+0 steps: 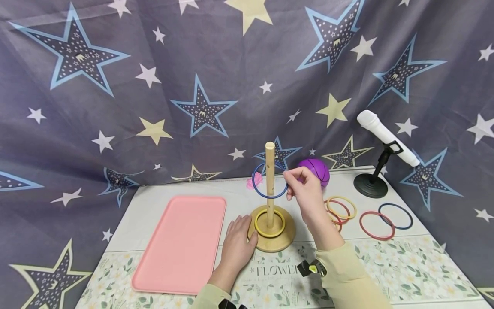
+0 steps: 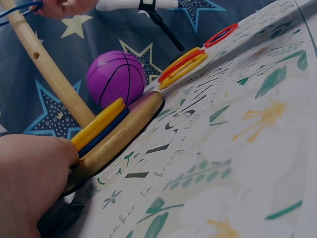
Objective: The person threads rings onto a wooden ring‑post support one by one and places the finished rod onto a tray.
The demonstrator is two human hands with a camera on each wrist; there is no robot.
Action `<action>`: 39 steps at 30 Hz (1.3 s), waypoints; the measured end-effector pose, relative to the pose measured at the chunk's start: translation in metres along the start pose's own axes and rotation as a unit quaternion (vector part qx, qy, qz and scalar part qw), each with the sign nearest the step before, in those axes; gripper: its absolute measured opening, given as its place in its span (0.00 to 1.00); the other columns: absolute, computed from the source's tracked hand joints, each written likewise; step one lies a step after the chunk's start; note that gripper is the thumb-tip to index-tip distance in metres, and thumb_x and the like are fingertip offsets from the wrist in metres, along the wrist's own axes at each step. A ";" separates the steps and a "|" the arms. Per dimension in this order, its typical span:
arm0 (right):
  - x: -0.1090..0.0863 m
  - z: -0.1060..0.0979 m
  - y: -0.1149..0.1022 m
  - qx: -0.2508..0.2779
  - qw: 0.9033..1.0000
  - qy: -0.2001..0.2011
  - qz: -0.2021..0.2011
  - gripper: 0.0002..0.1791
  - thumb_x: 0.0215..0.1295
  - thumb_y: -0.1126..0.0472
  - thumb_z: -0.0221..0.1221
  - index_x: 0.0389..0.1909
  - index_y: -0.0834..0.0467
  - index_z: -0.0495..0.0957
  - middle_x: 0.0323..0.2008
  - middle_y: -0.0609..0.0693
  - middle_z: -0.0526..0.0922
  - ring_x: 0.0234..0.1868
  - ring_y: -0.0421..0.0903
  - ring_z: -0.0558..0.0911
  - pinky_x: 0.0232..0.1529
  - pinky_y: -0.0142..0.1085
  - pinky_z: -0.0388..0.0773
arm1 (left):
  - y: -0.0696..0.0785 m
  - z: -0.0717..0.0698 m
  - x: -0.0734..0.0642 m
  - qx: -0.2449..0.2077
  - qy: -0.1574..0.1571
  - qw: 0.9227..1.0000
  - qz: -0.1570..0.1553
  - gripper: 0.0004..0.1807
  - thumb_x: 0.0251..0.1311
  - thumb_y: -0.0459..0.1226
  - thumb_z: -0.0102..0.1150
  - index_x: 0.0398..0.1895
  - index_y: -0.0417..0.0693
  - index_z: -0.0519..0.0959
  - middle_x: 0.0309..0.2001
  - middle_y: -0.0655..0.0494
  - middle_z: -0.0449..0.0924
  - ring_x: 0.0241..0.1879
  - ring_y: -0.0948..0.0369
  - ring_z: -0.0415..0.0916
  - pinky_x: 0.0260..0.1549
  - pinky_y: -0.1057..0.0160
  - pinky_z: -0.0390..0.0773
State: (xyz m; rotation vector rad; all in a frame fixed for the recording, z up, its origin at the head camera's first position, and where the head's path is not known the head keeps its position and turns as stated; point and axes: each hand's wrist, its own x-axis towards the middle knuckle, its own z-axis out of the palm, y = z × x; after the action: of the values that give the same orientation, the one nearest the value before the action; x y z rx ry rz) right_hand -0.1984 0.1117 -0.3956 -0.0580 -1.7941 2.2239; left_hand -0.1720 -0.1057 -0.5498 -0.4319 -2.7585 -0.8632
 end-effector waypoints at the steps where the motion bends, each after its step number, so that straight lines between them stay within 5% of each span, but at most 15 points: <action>1: 0.000 -0.001 0.002 -0.002 1.000 0.000 0.002 0.07 0.78 0.66 0.67 0.45 0.67 0.80 0.29 0.48 0.78 0.21 0.38 0.75 0.20 0.27 0.79 | 0.000 0.000 0.000 0.001 0.000 1.000 0.001 0.30 0.75 0.38 0.64 0.75 0.32 0.76 0.73 0.36 0.77 0.79 0.38 0.67 0.82 0.37 0.58; 39: -0.015 -0.027 0.081 -0.068 0.991 -0.024 0.117 0.10 0.78 0.64 0.68 0.46 0.67 0.80 0.30 0.50 0.77 0.21 0.40 0.75 0.20 0.28 0.77 | 0.003 -0.001 0.001 -0.008 -0.004 1.000 -0.015 0.30 0.74 0.38 0.64 0.76 0.33 0.76 0.74 0.36 0.77 0.80 0.39 0.66 0.83 0.37 0.57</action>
State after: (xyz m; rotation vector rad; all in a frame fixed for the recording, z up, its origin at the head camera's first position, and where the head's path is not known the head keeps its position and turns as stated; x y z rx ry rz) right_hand -0.1939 0.1187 -0.4815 -0.2584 -2.0573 2.2695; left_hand -0.1716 -0.1034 -0.5471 -0.3975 -2.7737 -0.8923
